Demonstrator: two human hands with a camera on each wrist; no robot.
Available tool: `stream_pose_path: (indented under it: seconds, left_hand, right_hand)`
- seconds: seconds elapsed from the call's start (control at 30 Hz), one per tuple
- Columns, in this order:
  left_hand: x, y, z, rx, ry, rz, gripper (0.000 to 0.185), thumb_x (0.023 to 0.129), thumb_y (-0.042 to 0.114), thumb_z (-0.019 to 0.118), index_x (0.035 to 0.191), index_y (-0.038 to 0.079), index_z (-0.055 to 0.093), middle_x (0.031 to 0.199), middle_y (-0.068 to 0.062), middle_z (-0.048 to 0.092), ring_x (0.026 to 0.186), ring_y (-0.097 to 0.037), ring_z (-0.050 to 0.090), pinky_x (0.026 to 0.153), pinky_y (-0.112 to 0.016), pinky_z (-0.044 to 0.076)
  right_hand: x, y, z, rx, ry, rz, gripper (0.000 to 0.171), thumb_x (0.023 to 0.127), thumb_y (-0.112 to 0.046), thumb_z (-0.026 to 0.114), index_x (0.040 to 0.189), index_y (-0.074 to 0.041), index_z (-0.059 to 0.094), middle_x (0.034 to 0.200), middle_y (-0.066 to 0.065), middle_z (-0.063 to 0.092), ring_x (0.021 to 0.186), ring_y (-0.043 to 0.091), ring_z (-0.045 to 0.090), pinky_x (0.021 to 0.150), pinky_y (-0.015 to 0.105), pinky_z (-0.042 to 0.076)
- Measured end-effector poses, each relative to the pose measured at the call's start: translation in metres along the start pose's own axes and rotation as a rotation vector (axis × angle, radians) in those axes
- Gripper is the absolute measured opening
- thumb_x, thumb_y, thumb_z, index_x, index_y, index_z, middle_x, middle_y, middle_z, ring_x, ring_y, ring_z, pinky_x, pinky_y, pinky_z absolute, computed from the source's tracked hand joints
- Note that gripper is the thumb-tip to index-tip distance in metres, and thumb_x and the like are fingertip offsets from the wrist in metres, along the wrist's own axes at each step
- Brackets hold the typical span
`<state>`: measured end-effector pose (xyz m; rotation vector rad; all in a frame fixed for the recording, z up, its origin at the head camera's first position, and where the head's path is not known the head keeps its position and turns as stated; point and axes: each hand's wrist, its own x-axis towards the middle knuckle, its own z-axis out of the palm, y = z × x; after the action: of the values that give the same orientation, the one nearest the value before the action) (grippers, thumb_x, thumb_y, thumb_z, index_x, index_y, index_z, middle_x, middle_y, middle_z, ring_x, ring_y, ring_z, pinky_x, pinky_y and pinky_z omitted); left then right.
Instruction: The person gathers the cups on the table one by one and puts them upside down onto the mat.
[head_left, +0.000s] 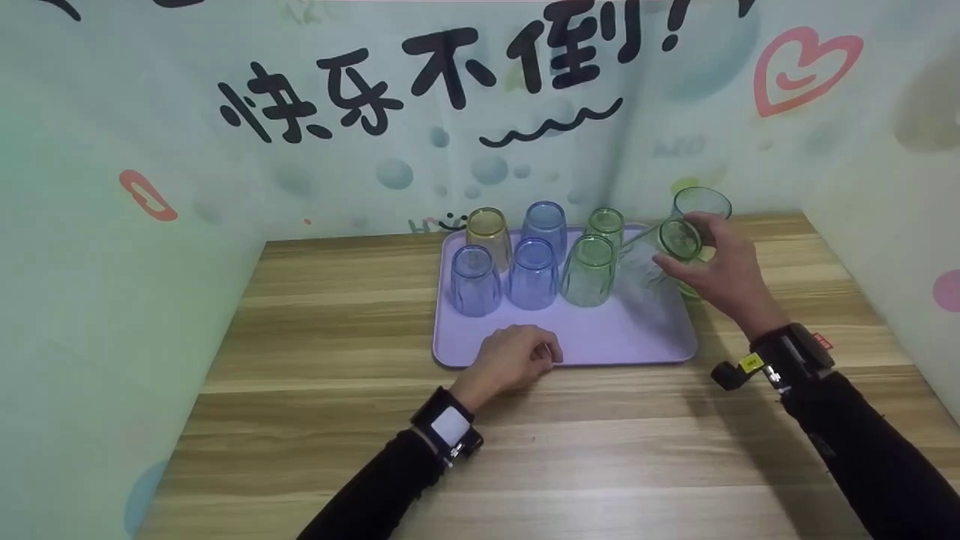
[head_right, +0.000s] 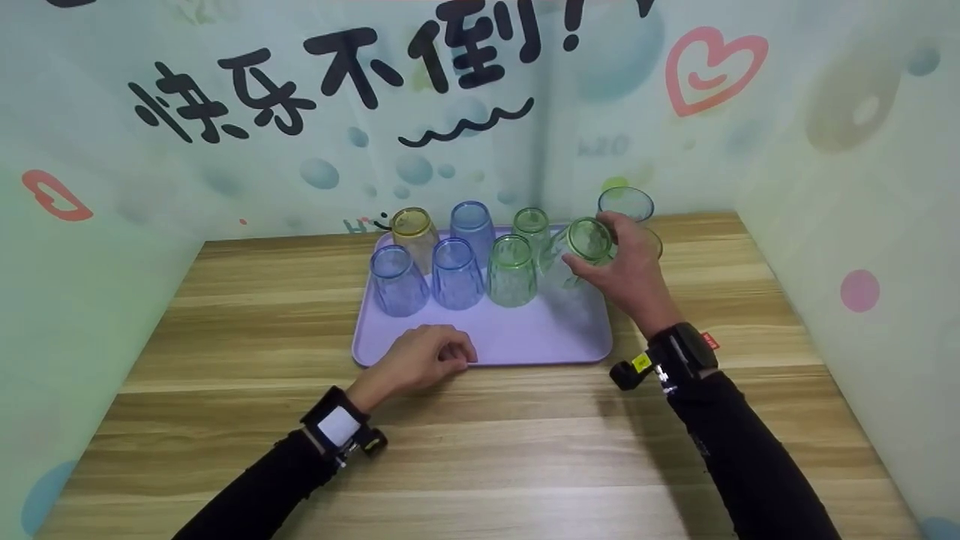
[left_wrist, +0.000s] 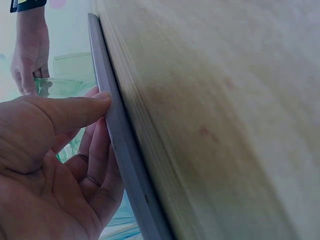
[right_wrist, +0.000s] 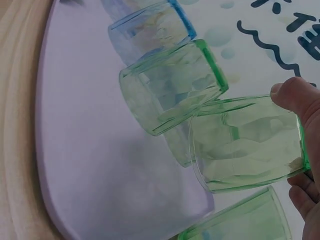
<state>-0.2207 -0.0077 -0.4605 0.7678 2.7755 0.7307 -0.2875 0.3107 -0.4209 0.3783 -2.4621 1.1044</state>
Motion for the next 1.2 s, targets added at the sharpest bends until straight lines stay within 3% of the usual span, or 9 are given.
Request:
stream_pose_path:
  seconds: [0.27, 0.47, 0.63, 0.8, 0.97, 1.2]
  left_hand:
    - [-0.001, -0.001, 0.0, -0.017, 0.001, 0.0, 0.012, 0.083, 0.016, 0.067, 0.088, 0.027, 0.07, 0.077, 0.018, 0.06, 0.074, -0.004, 0.055, 0.064, -0.029, 0.043]
    - [-0.001, 0.0, 0.0, -0.003, -0.001, -0.001, 0.013, 0.083, 0.015, 0.067, 0.088, 0.026, 0.07, 0.078, 0.018, 0.06, 0.075, -0.004, 0.055, 0.065, -0.029, 0.043]
    - [-0.001, 0.0, 0.0, 0.0, 0.003, 0.009, 0.014, 0.082, 0.014, 0.066, 0.088, 0.026, 0.07, 0.079, 0.017, 0.061, 0.076, -0.004, 0.055, 0.066, -0.029, 0.043]
    - [-0.001, 0.0, 0.001, 0.004, 0.016, 0.029, 0.016, 0.081, 0.012, 0.064, 0.087, 0.025, 0.07, 0.077, 0.017, 0.062, 0.075, -0.003, 0.056, 0.064, -0.029, 0.044]
    - [0.0, 0.0, 0.001, 0.002, 0.009, 0.023, 0.014, 0.082, 0.013, 0.065, 0.088, 0.025, 0.07, 0.079, 0.016, 0.063, 0.076, -0.003, 0.056, 0.066, -0.029, 0.044]
    - [0.0, 0.0, 0.001, -0.003, 0.01, 0.007, 0.013, 0.082, 0.015, 0.067, 0.088, 0.026, 0.07, 0.078, 0.018, 0.061, 0.076, -0.003, 0.055, 0.066, -0.028, 0.044]
  right_hand:
    - [0.001, 0.001, 0.007, -0.043, 0.003, -0.084, 0.069, 0.069, -0.033, 0.083, 0.122, 0.001, 0.055, 0.114, 0.014, 0.058, 0.101, 0.029, 0.053, 0.084, 0.047, 0.042]
    - [0.004, 0.004, 0.01, -0.09, -0.011, -0.1, 0.068, 0.069, -0.034, 0.083, 0.121, 0.001, 0.056, 0.112, 0.015, 0.059, 0.101, 0.029, 0.052, 0.085, 0.046, 0.039]
    - [0.006, 0.006, 0.013, -0.087, -0.053, -0.122, 0.063, 0.069, -0.033, 0.083, 0.119, -0.004, 0.059, 0.11, 0.01, 0.061, 0.102, 0.027, 0.051, 0.088, 0.045, 0.035]
    - [0.005, 0.006, 0.015, -0.097, -0.13, -0.109, 0.066, 0.071, -0.037, 0.081, 0.125, -0.009, 0.056, 0.119, 0.01, 0.058, 0.113, 0.029, 0.048, 0.095, 0.048, 0.034]
    - [0.006, 0.005, 0.017, -0.116, -0.171, -0.085, 0.07, 0.071, -0.037, 0.08, 0.129, -0.009, 0.053, 0.127, 0.011, 0.053, 0.118, 0.031, 0.044, 0.098, 0.05, 0.032]
    - [0.008, 0.003, 0.02, -0.141, -0.175, -0.132, 0.068, 0.07, -0.035, 0.082, 0.125, -0.006, 0.055, 0.122, 0.012, 0.056, 0.112, 0.032, 0.048, 0.095, 0.051, 0.034]
